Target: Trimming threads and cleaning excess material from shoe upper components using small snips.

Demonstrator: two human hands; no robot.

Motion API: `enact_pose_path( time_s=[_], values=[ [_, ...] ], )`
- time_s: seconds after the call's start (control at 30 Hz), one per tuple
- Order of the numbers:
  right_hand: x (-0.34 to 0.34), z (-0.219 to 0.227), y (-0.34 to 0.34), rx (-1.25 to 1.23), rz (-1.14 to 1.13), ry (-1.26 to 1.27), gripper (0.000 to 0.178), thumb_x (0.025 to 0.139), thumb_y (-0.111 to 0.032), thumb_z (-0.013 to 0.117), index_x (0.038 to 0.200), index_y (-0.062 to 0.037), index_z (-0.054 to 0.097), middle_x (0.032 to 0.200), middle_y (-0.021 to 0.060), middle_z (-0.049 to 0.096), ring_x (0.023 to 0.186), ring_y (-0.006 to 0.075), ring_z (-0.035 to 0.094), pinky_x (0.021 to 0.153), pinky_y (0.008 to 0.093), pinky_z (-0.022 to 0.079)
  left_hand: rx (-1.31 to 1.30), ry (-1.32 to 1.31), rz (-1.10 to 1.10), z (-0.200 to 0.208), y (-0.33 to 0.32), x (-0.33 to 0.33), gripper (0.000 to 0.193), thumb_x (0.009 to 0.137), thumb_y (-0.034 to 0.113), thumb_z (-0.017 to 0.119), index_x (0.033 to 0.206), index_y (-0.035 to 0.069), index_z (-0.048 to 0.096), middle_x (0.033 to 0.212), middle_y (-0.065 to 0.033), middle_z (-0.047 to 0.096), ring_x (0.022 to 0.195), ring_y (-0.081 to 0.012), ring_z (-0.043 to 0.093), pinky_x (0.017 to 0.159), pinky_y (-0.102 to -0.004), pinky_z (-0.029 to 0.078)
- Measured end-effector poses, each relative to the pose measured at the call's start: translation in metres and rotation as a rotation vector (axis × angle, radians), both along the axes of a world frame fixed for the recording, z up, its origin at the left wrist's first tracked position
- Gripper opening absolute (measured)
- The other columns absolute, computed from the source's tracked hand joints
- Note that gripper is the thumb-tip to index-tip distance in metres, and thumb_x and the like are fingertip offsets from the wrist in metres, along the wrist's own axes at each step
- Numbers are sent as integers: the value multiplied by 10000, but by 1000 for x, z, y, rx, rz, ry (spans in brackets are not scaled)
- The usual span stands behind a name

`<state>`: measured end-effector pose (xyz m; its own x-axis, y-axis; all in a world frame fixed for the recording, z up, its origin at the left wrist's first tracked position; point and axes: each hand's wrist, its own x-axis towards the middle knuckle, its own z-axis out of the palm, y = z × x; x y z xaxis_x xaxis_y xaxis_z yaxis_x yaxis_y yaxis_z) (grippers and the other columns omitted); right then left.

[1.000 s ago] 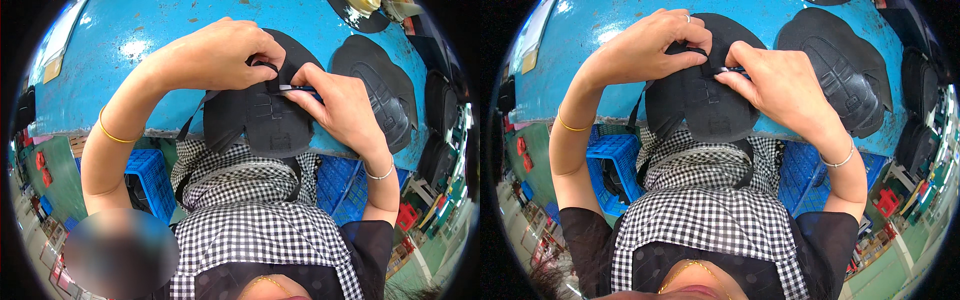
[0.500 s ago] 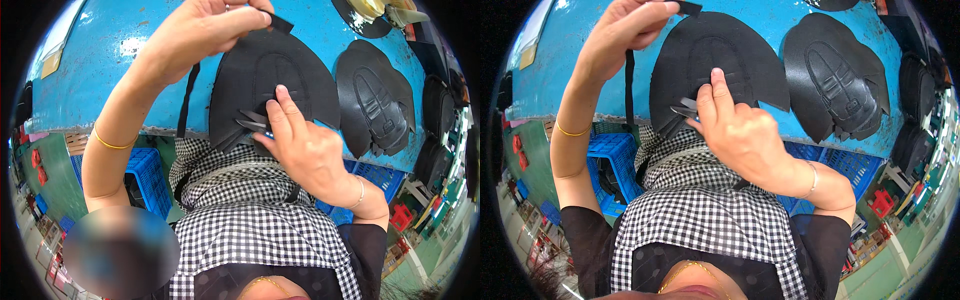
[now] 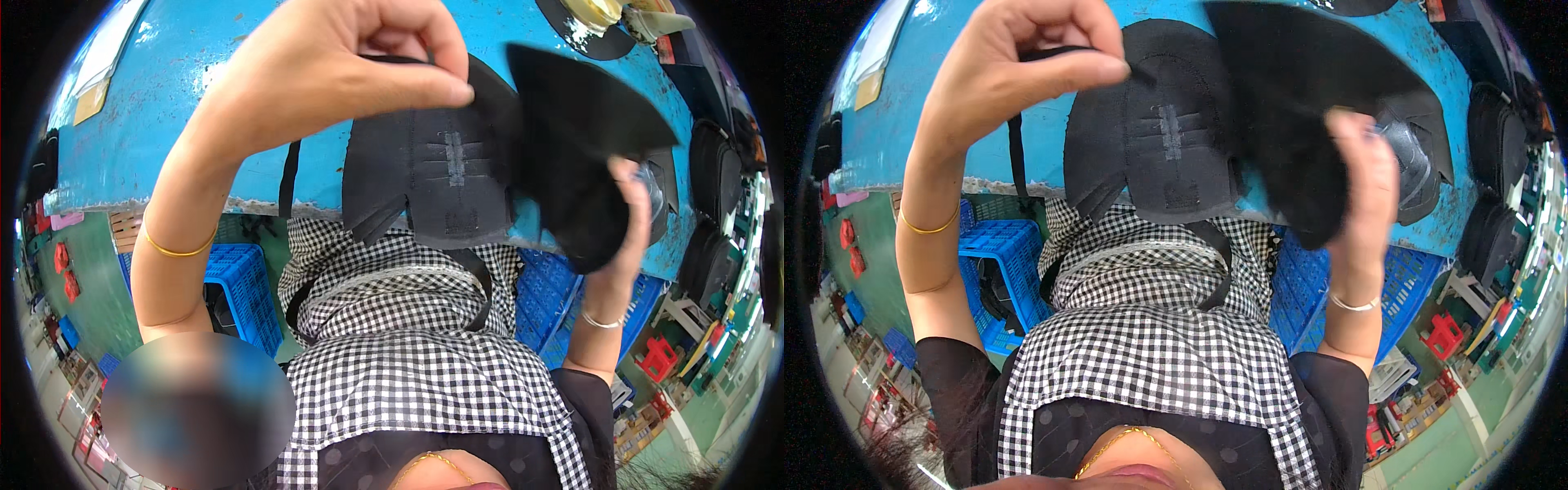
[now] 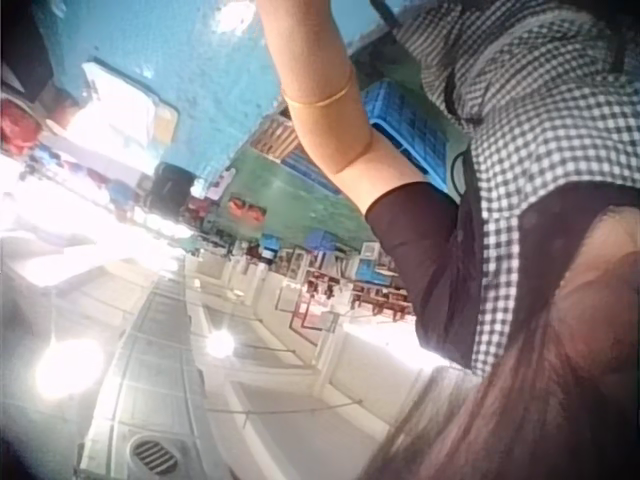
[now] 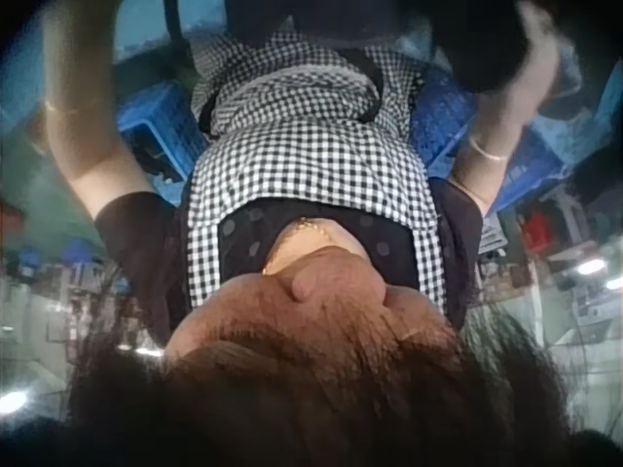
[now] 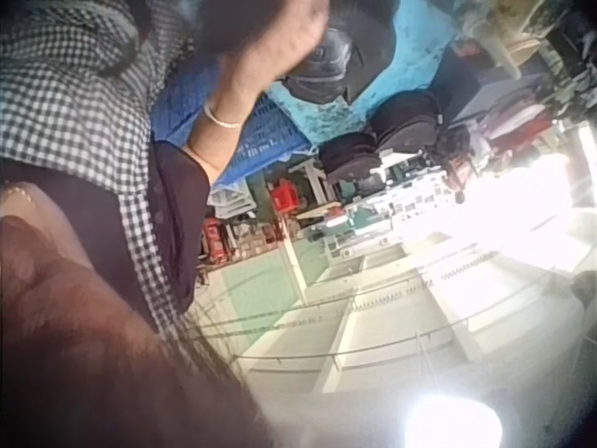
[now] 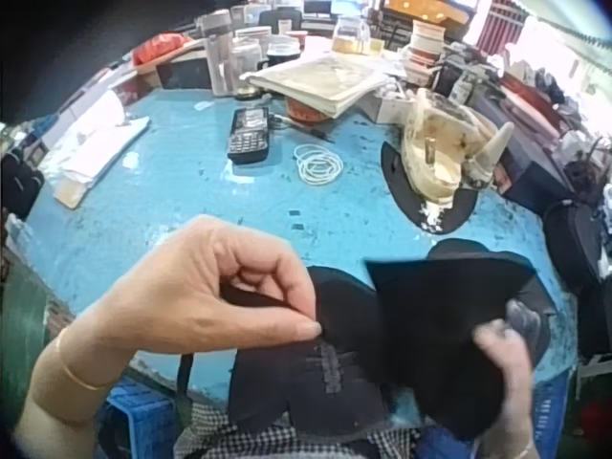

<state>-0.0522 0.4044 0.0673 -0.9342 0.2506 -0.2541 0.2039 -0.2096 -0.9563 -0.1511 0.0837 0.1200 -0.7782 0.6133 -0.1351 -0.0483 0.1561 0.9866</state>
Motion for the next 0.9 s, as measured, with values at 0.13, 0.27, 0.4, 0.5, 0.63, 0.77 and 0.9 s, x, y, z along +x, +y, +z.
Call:
enact_pose_path(
  time_s=[0.13, 0.27, 0.4, 0.5, 0.63, 0.77, 0.9],
  values=[
    [6, 27, 78, 110, -248, 106, 250, 1027, -178, 547, 1153, 13, 646, 1045, 89, 651, 910, 158, 643, 832, 285, 512, -261, 327, -261, -16, 18, 0, 135, 830, 159, 754, 836, 28, 722, 769, -28, 691, 716, -122, 631, 706, -280, 502],
    [5, 38, 125, 422, -197, 212, 279, 1063, -186, 485, 1251, 17, 516, 864, 6, 574, 531, 16, 319, 456, 189, 223, -340, 356, -368, -30, 35, -2, 133, 752, 140, 774, 800, 24, 729, 718, -79, 689, 694, -197, 648, 712, -304, 512],
    [10, 36, 52, 584, 78, 116, 274, 1056, -155, 472, 1282, -3, 446, 821, -6, 509, 563, 16, 332, 485, 175, 245, -479, 354, -402, -36, 42, 0, 124, 750, 147, 774, 805, 40, 741, 738, -86, 700, 705, -221, 658, 716, -334, 519],
    [10, 28, 12, 822, 503, 215, 177, 951, -12, 588, 1128, -16, 588, 858, 47, 594, 721, 113, 598, 626, 251, 470, -503, 403, -412, -39, 43, 0, 139, 738, 164, 789, 793, 47, 736, 745, -97, 704, 734, -249, 674, 718, -350, 525],
    [-19, 16, -33, 1004, 901, 570, 203, 753, -44, 739, 917, -73, 623, 841, 51, 665, 748, 253, 678, 613, 341, 533, -512, 701, -329, -43, 46, 3, 209, 704, 201, 821, 791, 42, 716, 744, -109, 694, 727, -278, 672, 703, -369, 526],
    [-27, 18, -47, 1234, 1013, 638, 201, 763, -91, 728, 872, -93, 559, 722, 44, 576, 673, 241, 643, 551, 368, 497, -596, 751, -296, -36, 37, -7, 249, 688, 216, 833, 795, 33, 702, 735, -126, 674, 693, -288, 657, 661, -380, 517],
    [-40, 17, -43, 1049, 1152, 624, 190, 787, -102, 711, 890, -109, 552, 692, 42, 548, 649, 249, 630, 534, 372, 481, -583, 539, -371, -31, 34, -15, 201, 777, 211, 731, 850, 26, 708, 811, -149, 702, 802, -329, 681, 767, -406, 540]
  ],
)
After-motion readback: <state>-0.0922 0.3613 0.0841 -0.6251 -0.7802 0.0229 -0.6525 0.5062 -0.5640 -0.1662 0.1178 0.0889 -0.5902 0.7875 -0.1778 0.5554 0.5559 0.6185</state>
